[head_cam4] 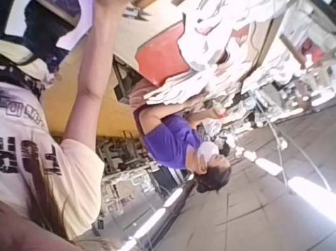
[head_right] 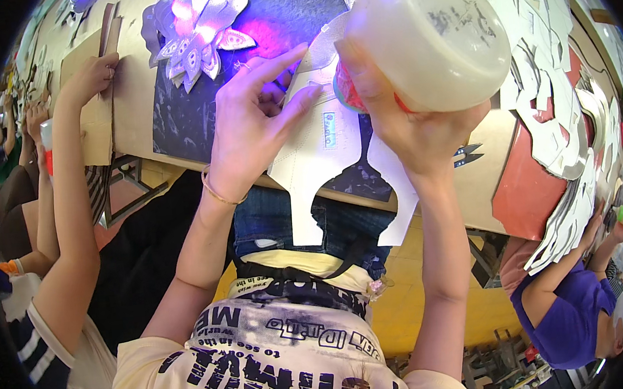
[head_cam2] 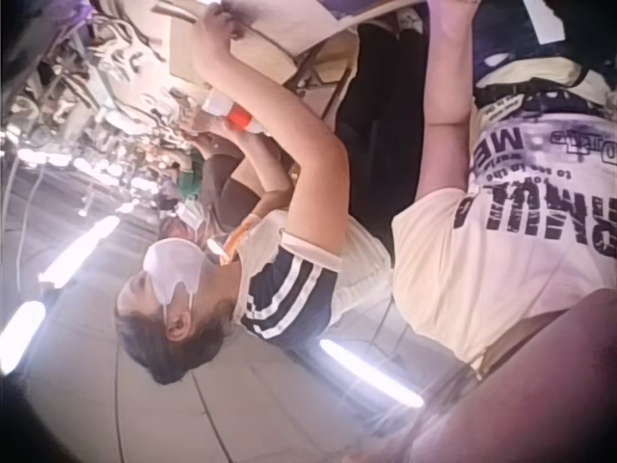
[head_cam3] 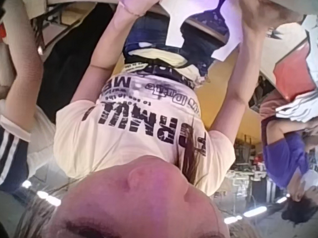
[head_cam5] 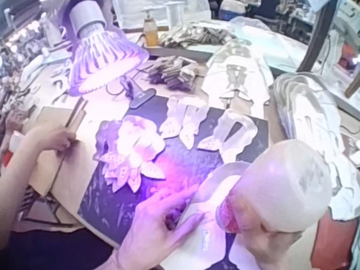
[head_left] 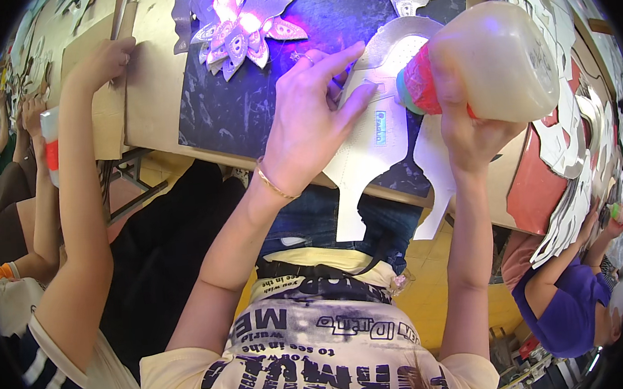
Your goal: The person applies glue to white cutout pieces and presses them together, then places a small rectangular label on one piece. They handle multiple similar cutouts and a UV lamp, moving between a workbench and a sewing machine area.
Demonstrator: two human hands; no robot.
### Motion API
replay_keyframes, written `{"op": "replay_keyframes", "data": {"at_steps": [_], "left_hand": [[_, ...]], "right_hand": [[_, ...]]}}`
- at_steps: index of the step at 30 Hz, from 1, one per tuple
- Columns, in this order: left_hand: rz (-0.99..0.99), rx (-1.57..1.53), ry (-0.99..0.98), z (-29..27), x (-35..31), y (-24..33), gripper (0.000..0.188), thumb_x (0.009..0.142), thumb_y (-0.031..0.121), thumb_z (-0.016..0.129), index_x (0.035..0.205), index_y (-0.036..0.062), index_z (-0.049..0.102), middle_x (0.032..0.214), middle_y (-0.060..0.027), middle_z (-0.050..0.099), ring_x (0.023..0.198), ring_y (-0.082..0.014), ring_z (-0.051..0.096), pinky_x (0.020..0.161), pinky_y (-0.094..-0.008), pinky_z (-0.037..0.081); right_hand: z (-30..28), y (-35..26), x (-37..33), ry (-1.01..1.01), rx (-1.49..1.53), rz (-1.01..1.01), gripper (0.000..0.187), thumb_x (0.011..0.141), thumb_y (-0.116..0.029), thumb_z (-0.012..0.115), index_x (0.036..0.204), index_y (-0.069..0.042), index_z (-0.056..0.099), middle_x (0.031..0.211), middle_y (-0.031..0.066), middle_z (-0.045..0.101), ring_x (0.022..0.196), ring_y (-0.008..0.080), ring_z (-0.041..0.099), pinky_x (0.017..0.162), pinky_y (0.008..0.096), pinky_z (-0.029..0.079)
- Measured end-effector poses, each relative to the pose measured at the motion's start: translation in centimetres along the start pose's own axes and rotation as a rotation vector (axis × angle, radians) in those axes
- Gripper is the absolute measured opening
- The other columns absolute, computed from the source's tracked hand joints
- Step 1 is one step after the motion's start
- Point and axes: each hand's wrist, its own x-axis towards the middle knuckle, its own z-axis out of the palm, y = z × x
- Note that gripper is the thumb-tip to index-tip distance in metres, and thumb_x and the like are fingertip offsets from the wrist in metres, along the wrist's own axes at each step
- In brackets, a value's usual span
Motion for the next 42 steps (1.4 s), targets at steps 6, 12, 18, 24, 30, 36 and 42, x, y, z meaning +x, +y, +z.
{"op": "replay_keyframes", "data": {"at_steps": [6, 12, 18, 24, 30, 36, 42], "left_hand": [[0.008, 0.016, 0.001, 0.1, -0.1, 0.1, 0.039, 0.08, 0.014, 0.079, 0.117, 0.0042, 0.069, 0.078, -0.0091, 0.058, 0.063, -0.0194, 0.057, 0.062, -0.0334, 0.05], [0.053, 0.04, 0.017, 0.2, -0.2, -0.2, 0.047, 0.082, 0.01, 0.08, 0.127, 0.0083, 0.067, 0.077, 0.0029, 0.049, 0.062, -0.003, 0.042, 0.054, -0.0187, 0.04], [0.049, 0.001, 0.019, 0.3, -0.3, -0.4, 0.047, 0.082, 0.008, 0.08, 0.127, 0.0084, 0.067, 0.079, 0.0018, 0.051, 0.061, -0.0028, 0.042, 0.054, -0.0178, 0.041], [0.041, 0.029, 0.008, 0.3, -0.3, -0.5, 0.046, 0.082, 0.01, 0.08, 0.126, 0.0077, 0.067, 0.083, 0.0, 0.055, 0.061, -0.0027, 0.044, 0.055, -0.0175, 0.043], [0.047, 0.041, 0.006, 0.2, -0.1, -0.3, 0.045, 0.082, 0.012, 0.08, 0.126, 0.0075, 0.068, 0.084, -0.0013, 0.056, 0.061, -0.0032, 0.044, 0.055, -0.0181, 0.043], [0.009, 0.002, -0.014, -0.1, -0.1, -0.2, 0.041, 0.08, 0.013, 0.078, 0.118, 0.0028, 0.069, 0.078, -0.0096, 0.058, 0.061, -0.0193, 0.055, 0.062, -0.0326, 0.049], [0.001, 0.015, -0.019, -0.1, 0.0, 0.0, 0.046, 0.082, 0.013, 0.08, 0.126, 0.0075, 0.067, 0.08, -0.0005, 0.055, 0.061, -0.0037, 0.045, 0.055, -0.0199, 0.042]], "right_hand": [[-0.5, -0.1, -1.3, -0.047, -0.074, -0.048, 0.048, 0.072, -0.02, 0.09, 0.108, 0.002, 0.069, 0.101, 0.0101, 0.073, 0.091, 0.0219, 0.071, 0.082, 0.0341, 0.056], [0.3, -0.1, -2.1, 0.025, 0.086, 0.027, 0.054, 0.072, -0.02, 0.089, 0.116, -0.001, 0.066, 0.11, 0.0075, 0.072, 0.095, 0.0216, 0.07, 0.086, 0.0361, 0.054], [-1.9, -2.2, -1.4, -0.235, -0.076, 0.018, 0.025, 0.076, -0.017, 0.084, 0.098, -0.007, 0.076, 0.098, 0.0045, 0.074, 0.091, 0.0194, 0.07, 0.087, 0.0361, 0.052], [-2.7, -3.9, -2.6, -0.272, 0.051, 0.192, 0.017, 0.081, -0.011, 0.079, 0.098, -0.008, 0.077, 0.095, 0.005, 0.074, 0.089, 0.0183, 0.069, 0.084, 0.0353, 0.052], [-3.4, -3.7, -5.0, -0.289, 0.074, 0.236, 0.031, 0.082, -0.012, 0.079, 0.109, -0.002, 0.067, 0.101, 0.0093, 0.07, 0.091, 0.0197, 0.068, 0.083, 0.0363, 0.053], [-3.6, -3.4, -4.9, 0.002, 0.103, 0.367, 0.045, 0.084, -0.013, 0.078, 0.12, 0.004, 0.058, 0.108, 0.0136, 0.067, 0.093, 0.021, 0.067, 0.083, 0.0373, 0.055], [-0.9, -0.5, -0.2, 0.11, 0.09, 0.2, 0.037, 0.078, -0.019, 0.085, 0.104, 0.002, 0.068, 0.096, 0.0094, 0.071, 0.084, 0.0187, 0.07, 0.079, 0.0333, 0.056]]}}
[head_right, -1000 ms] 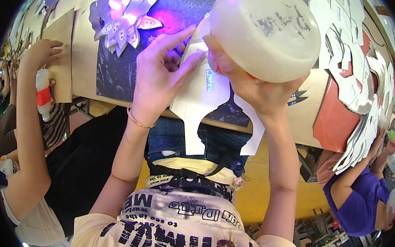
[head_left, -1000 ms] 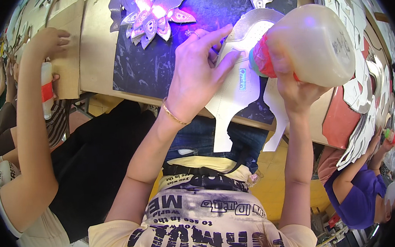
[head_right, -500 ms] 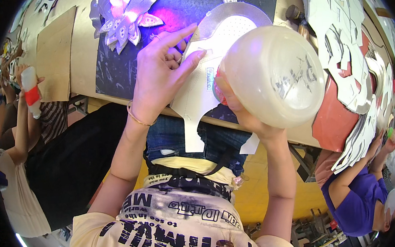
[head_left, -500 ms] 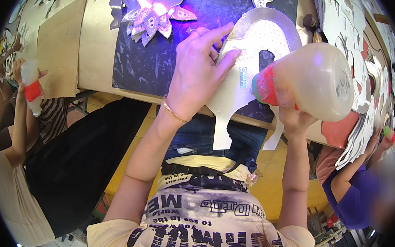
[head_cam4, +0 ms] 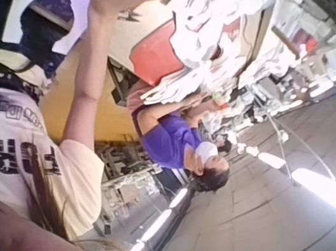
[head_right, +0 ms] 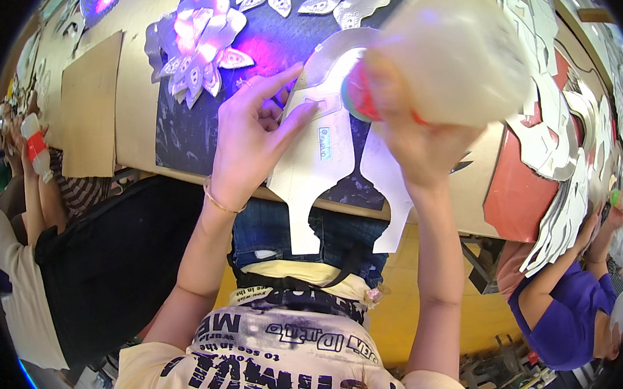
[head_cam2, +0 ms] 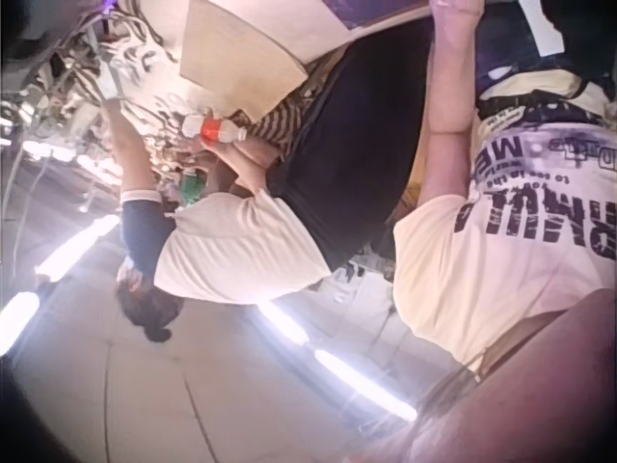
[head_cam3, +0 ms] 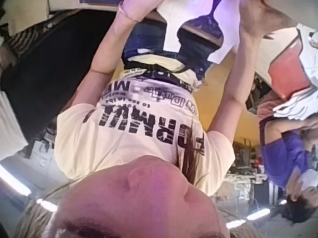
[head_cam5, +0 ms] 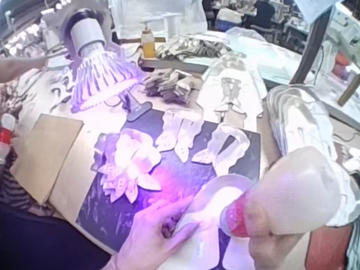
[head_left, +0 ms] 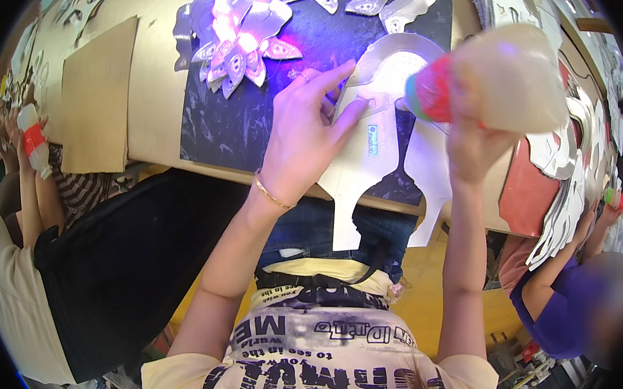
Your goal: The person applies glue to white cutout pieces and presses them together, then places a small rectangular label on one piece. They handle multiple similar cutouts and a UV lamp, moving between a workbench and a sewing machine area.
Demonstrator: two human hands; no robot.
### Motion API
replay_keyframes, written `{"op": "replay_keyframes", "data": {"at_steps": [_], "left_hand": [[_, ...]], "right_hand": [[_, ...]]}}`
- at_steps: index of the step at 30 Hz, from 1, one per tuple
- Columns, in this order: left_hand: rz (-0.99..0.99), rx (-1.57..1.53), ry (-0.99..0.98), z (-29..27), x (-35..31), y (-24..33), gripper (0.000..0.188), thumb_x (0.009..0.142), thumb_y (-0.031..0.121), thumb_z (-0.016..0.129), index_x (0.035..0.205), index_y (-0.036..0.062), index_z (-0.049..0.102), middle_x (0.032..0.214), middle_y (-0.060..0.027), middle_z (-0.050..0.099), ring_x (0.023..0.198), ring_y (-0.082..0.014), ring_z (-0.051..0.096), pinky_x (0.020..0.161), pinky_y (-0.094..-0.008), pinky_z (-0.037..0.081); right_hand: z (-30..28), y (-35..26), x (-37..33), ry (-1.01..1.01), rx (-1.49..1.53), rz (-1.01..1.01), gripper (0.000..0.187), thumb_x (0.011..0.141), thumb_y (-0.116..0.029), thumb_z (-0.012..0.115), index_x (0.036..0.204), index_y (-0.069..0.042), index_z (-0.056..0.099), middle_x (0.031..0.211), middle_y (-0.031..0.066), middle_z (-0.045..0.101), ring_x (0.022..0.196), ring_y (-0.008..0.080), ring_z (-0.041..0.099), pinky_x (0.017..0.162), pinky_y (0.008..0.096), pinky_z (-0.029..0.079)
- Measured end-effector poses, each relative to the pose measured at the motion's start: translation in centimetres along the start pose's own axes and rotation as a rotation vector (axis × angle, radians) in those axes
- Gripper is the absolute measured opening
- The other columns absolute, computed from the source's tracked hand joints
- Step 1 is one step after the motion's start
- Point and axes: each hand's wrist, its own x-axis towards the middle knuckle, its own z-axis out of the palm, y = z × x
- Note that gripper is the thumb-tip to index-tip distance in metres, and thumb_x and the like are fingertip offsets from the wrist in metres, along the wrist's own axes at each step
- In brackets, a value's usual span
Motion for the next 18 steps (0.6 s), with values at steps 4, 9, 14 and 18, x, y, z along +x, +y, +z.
{"op": "replay_keyframes", "data": {"at_steps": [4, 9, 14, 18], "left_hand": [[-0.019, -0.001, -0.015, -0.1, 0.0, 0.3, 0.046, 0.081, 0.015, 0.079, 0.124, 0.0058, 0.067, 0.078, -0.0034, 0.056, 0.061, -0.0092, 0.049, 0.057, -0.0244, 0.044], [-0.042, -0.014, -0.033, -0.2, 0.1, 0.5, 0.043, 0.081, 0.015, 0.078, 0.12, 0.002, 0.067, 0.079, -0.01, 0.058, 0.061, -0.0182, 0.057, 0.059, -0.0314, 0.049], [-0.047, -0.017, -0.03, -0.2, 0.1, 0.5, 0.043, 0.081, 0.014, 0.078, 0.121, 0.0023, 0.067, 0.079, -0.0096, 0.058, 0.061, -0.0173, 0.057, 0.059, -0.0311, 0.049], [-0.032, -0.036, -0.024, -0.2, 0.1, 0.5, 0.043, 0.081, 0.014, 0.078, 0.121, 0.0023, 0.067, 0.079, -0.0093, 0.057, 0.06, -0.016, 0.057, 0.058, -0.0307, 0.049]], "right_hand": [[1.3, 0.3, 1.2, -0.135, -0.139, -0.177, 0.035, 0.076, -0.021, 0.088, 0.098, 0.0, 0.071, 0.092, 0.0075, 0.073, 0.08, 0.0172, 0.07, 0.076, 0.0309, 0.055], [1.6, -0.1, 0.5, -0.078, 0.009, -0.075, 0.035, 0.072, -0.023, 0.089, 0.094, -0.001, 0.073, 0.088, 0.0062, 0.074, 0.078, 0.0189, 0.071, 0.075, 0.0301, 0.055], [0.8, 0.1, -0.5, -0.197, -0.195, -0.182, 0.044, 0.072, -0.024, 0.089, 0.104, 0.0, 0.07, 0.093, 0.009, 0.073, 0.083, 0.0209, 0.071, 0.08, 0.0328, 0.055], [0.7, 0.3, -0.5, -0.128, -0.079, -0.102, 0.042, 0.077, -0.025, 0.085, 0.105, 0.001, 0.069, 0.095, 0.0109, 0.073, 0.086, 0.0213, 0.071, 0.083, 0.0347, 0.055]]}}
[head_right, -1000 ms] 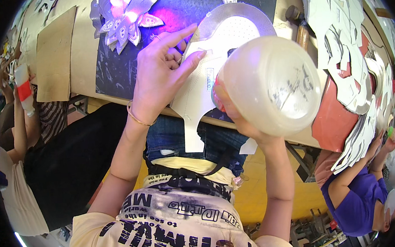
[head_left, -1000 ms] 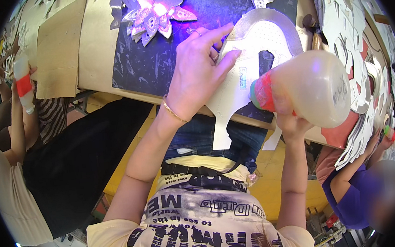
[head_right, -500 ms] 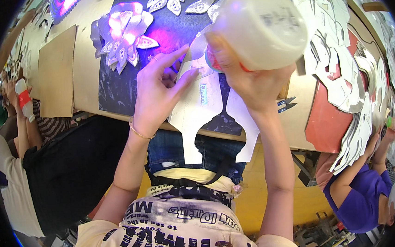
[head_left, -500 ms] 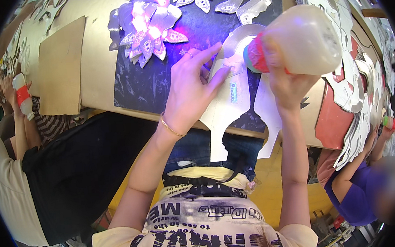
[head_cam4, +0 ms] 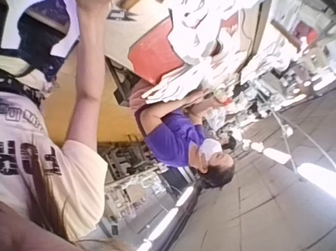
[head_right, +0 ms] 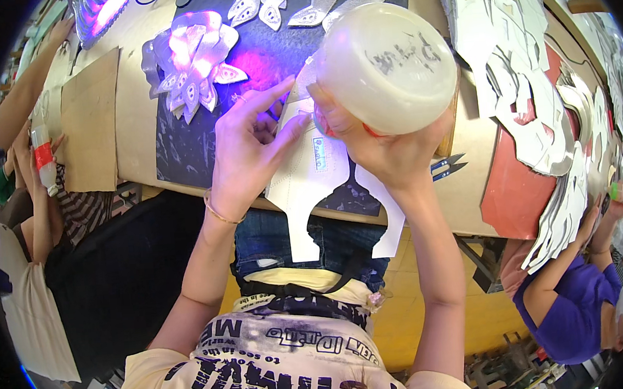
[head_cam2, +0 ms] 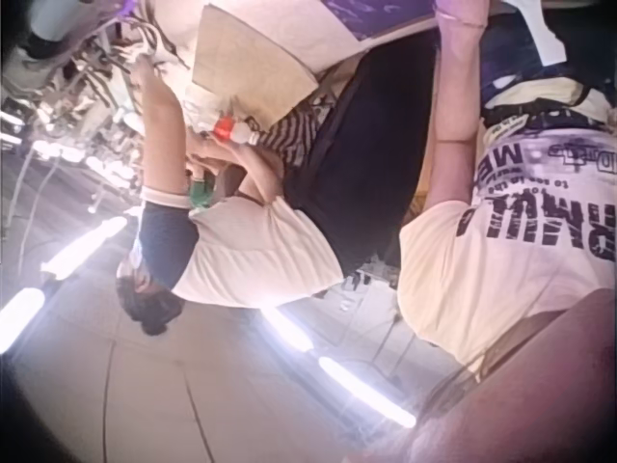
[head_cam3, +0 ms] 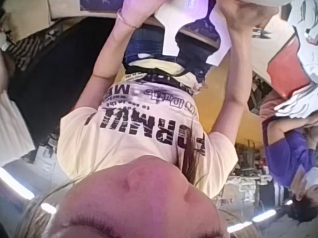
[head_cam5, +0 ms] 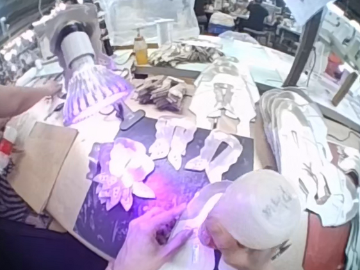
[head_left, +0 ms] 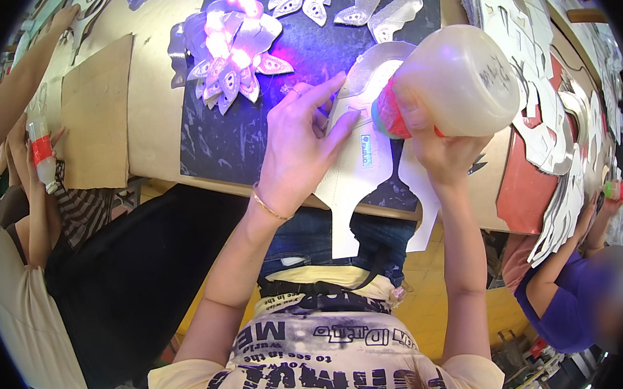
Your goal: The person applies glue to white cutout pieces and presses them together, then places a small rectangular label on one piece. They handle multiple similar cutouts and a UV lamp, moving between a workbench and a sewing machine area.
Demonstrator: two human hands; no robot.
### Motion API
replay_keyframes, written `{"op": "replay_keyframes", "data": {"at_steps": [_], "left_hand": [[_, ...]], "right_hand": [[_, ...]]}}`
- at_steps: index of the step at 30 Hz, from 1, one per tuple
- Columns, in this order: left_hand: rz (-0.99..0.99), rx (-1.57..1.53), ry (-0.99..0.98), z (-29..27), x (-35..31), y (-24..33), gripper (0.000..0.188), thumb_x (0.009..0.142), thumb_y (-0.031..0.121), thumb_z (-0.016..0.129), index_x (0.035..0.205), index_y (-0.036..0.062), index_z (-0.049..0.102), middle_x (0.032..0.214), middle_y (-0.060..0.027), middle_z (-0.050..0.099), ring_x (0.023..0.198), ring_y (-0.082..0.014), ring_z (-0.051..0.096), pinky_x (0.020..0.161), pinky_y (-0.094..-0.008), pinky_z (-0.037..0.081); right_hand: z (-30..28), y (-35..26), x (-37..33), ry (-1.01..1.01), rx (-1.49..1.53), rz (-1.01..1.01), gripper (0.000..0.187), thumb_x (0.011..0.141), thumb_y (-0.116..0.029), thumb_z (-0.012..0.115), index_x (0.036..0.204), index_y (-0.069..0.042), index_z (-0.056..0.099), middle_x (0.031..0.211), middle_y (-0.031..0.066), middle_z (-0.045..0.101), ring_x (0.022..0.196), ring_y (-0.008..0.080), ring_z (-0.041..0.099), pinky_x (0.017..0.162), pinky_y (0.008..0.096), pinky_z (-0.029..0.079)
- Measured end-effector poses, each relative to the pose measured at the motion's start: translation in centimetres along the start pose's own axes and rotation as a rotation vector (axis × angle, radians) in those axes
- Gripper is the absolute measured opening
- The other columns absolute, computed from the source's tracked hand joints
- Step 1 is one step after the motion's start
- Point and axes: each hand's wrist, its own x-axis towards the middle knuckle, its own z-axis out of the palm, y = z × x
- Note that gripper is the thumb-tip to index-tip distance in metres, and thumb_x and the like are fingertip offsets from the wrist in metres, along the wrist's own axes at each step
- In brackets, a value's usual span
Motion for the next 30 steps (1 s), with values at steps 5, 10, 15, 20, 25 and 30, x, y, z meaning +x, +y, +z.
{"op": "replay_keyframes", "data": {"at_steps": [5, 10, 15, 20, 25, 30], "left_hand": [[-0.018, -0.014, -0.007, 0.1, 0.1, -0.2, 0.045, 0.081, 0.013, 0.078, 0.123, 0.0017, 0.067, 0.079, -0.0088, 0.057, 0.057, -0.0131, 0.055, 0.056, -0.0285, 0.048], [-0.044, -0.018, -0.014, 0.1, 0.0, -0.1, 0.047, 0.081, 0.014, 0.079, 0.124, 0.0023, 0.066, 0.078, -0.0067, 0.055, 0.057, -0.0101, 0.052, 0.055, -0.0255, 0.046], [-0.051, -0.01, -0.005, 0.1, -0.1, -0.1, 0.048, 0.08, 0.015, 0.08, 0.125, 0.0037, 0.067, 0.079, -0.0054, 0.057, 0.058, -0.0082, 0.05, 0.055, -0.0239, 0.045], [-0.043, -0.005, 0.006, 0.2, -0.1, -0.1, 0.048, 0.08, 0.016, 0.08, 0.124, 0.0037, 0.067, 0.082, -0.0052, 0.059, 0.058, -0.0076, 0.049, 0.055, -0.0235, 0.045], [-0.062, -0.017, 0.007, 0.3, -0.1, -0.1, 0.047, 0.08, 0.015, 0.08, 0.124, 0.003, 0.067, 0.082, -0.0048, 0.059, 0.058, -0.0065, 0.049, 0.054, -0.0229, 0.045], [-0.067, -0.019, -0.015, 0.3, -0.2, -0.3, 0.048, 0.083, 0.009, 0.08, 0.128, 0.0039, 0.065, 0.09, 0.0033, 0.056, 0.068, 0.0, 0.044, 0.058, -0.0148, 0.042]], "right_hand": [[-2.7, 0.0, 1.9, 0.121, 0.012, 0.277, 0.031, 0.087, -0.016, 0.077, 0.109, 0.004, 0.067, 0.104, 0.0102, 0.07, 0.095, 0.0179, 0.066, 0.089, 0.0343, 0.052], [-3.2, 0.6, 2.5, 0.082, -0.07, 0.054, 0.029, 0.084, -0.017, 0.08, 0.104, 0.002, 0.069, 0.096, 0.0083, 0.072, 0.086, 0.0164, 0.068, 0.08, 0.0309, 0.054], [-1.3, 2.1, 2.1, 0.05, -0.142, -0.104, 0.03, 0.079, -0.018, 0.084, 0.099, 0.001, 0.072, 0.09, 0.0068, 0.074, 0.08, 0.0166, 0.07, 0.077, 0.0289, 0.055], [0.0, 2.1, 1.5, 0.002, -0.078, -0.099, 0.032, 0.078, -0.019, 0.086, 0.099, 0.001, 0.072, 0.091, 0.0074, 0.074, 0.082, 0.018, 0.071, 0.078, 0.0303, 0.055], [-0.1, 2.0, 1.4, 0.041, -0.029, 0.04, 0.033, 0.082, -0.023, 0.083, 0.101, 0.002, 0.072, 0.095, 0.008, 0.073, 0.084, 0.017, 0.069, 0.08, 0.0319, 0.055], [-3.9, 2.4, 2.5, 0.181, -0.045, 0.195, 0.03, 0.088, -0.022, 0.077, 0.105, 0.001, 0.071, 0.099, 0.0068, 0.073, 0.087, 0.0153, 0.068, 0.082, 0.0309, 0.054]]}}
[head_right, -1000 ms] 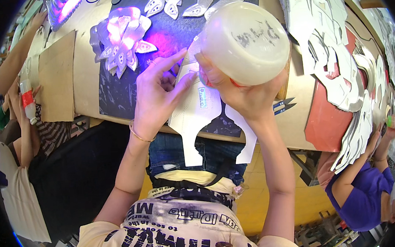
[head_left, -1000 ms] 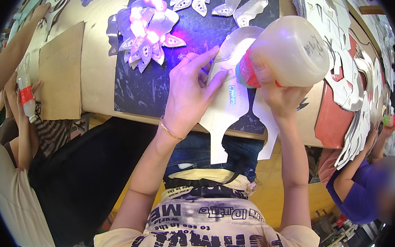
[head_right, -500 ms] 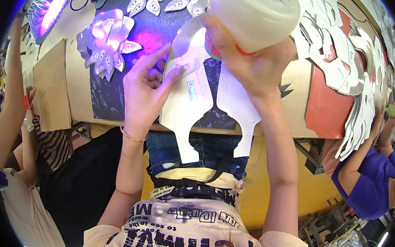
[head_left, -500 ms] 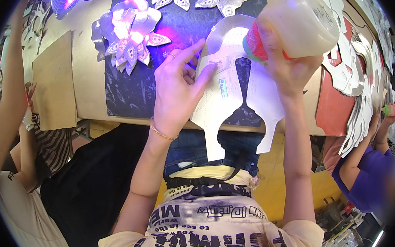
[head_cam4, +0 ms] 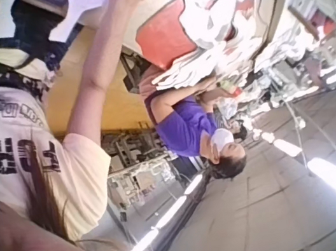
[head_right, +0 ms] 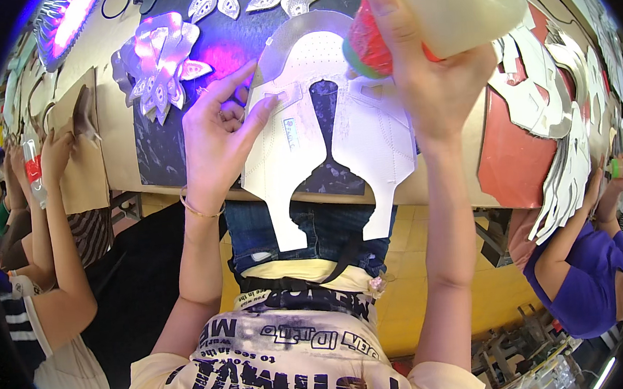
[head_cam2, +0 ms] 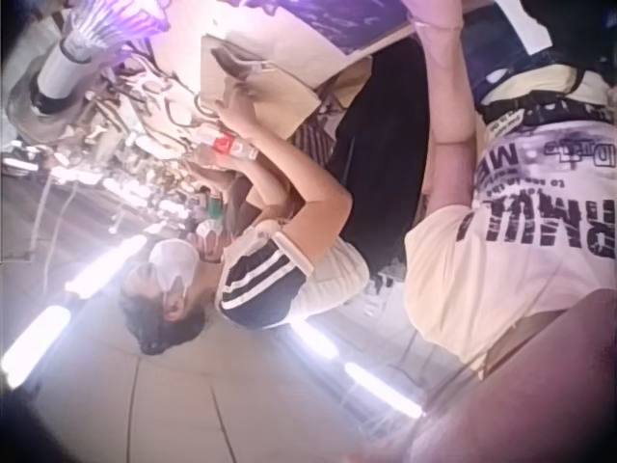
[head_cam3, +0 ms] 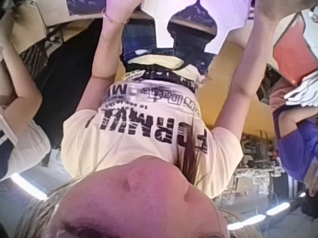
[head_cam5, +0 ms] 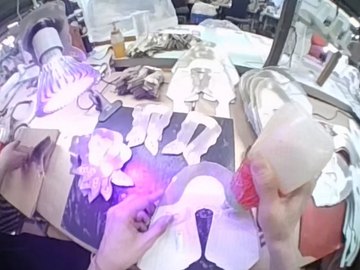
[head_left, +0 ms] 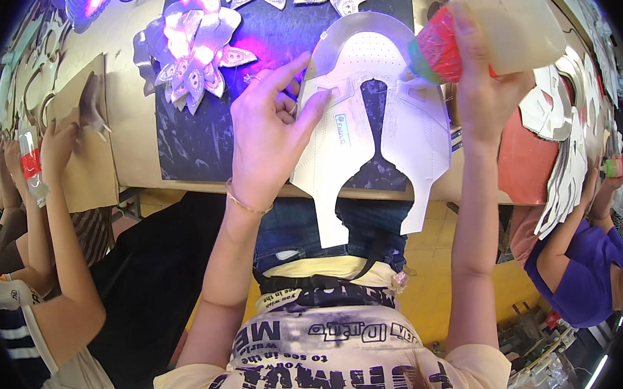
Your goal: The person applies glue to white cutout pieces and presses them together, then places a small rectangular label on one piece. They handle multiple similar cutouts and a UV lamp, moving between a workbench and a sewing machine area.
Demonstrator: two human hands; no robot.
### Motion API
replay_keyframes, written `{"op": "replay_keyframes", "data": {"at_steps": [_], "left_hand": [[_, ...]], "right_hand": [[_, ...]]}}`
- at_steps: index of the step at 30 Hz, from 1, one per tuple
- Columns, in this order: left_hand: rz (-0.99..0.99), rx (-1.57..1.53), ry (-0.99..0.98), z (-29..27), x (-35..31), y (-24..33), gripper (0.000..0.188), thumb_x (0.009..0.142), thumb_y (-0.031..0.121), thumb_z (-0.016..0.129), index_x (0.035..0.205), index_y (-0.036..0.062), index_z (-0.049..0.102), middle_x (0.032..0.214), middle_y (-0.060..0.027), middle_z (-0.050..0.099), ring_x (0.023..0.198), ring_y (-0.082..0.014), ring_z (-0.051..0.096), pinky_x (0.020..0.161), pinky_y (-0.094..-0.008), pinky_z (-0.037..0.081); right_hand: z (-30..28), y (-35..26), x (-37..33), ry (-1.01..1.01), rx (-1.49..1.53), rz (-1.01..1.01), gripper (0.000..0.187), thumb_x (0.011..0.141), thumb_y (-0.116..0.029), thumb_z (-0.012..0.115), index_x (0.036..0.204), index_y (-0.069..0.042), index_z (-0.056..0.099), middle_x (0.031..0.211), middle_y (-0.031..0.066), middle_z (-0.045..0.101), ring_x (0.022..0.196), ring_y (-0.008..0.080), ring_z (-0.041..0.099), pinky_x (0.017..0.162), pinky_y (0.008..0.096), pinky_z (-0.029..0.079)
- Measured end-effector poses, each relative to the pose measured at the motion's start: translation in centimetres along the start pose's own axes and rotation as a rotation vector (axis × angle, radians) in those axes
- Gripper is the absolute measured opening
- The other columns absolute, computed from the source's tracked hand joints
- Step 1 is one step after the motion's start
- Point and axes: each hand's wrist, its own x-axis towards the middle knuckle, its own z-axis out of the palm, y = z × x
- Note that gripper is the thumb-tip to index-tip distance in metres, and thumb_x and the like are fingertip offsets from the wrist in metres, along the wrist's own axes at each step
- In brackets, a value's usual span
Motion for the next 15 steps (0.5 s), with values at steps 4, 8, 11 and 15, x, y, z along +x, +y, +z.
{"op": "replay_keyframes", "data": {"at_steps": [4, 8, 11, 15], "left_hand": [[0.014, -0.046, 0.028, 0.1, 0.1, -0.2, 0.047, 0.081, 0.014, 0.081, 0.125, 0.003, 0.067, 0.081, -0.0032, 0.057, 0.059, -0.0043, 0.048, 0.052, -0.0213, 0.044], [0.007, -0.034, 0.031, 0.2, 0.1, -0.3, 0.047, 0.081, 0.014, 0.081, 0.125, 0.0037, 0.067, 0.079, -0.0022, 0.057, 0.058, -0.0043, 0.047, 0.052, -0.0211, 0.043], [0.011, -0.042, 0.036, 0.3, 0.1, -0.3, 0.047, 0.081, 0.014, 0.081, 0.125, 0.0038, 0.067, 0.077, -0.0016, 0.057, 0.058, -0.0041, 0.047, 0.052, -0.0208, 0.042], [-0.006, -0.006, 0.007, 0.1, 0.0, -0.2, 0.048, 0.083, 0.01, 0.08, 0.128, 0.0051, 0.065, 0.086, 0.0027, 0.056, 0.065, -0.001, 0.045, 0.056, -0.0164, 0.042]], "right_hand": [[0.0, 0.7, 0.2, -0.053, -0.073, -0.262, 0.031, 0.084, -0.022, 0.082, 0.103, 0.001, 0.072, 0.097, 0.0068, 0.073, 0.086, 0.0156, 0.069, 0.081, 0.0293, 0.054], [1.0, 1.0, -0.4, -0.195, -0.112, -0.309, 0.034, 0.081, -0.021, 0.083, 0.103, 0.002, 0.072, 0.096, 0.0085, 0.074, 0.085, 0.0174, 0.071, 0.08, 0.0291, 0.055], [0.9, 0.6, -0.4, -0.235, -0.183, -0.326, 0.035, 0.08, -0.021, 0.083, 0.104, 0.002, 0.072, 0.096, 0.0093, 0.075, 0.086, 0.0182, 0.072, 0.08, 0.0297, 0.055], [-0.1, -0.2, -0.5, -0.258, -0.219, -0.287, 0.035, 0.08, -0.021, 0.083, 0.104, 0.001, 0.071, 0.097, 0.0095, 0.075, 0.087, 0.0186, 0.072, 0.08, 0.0305, 0.056]]}}
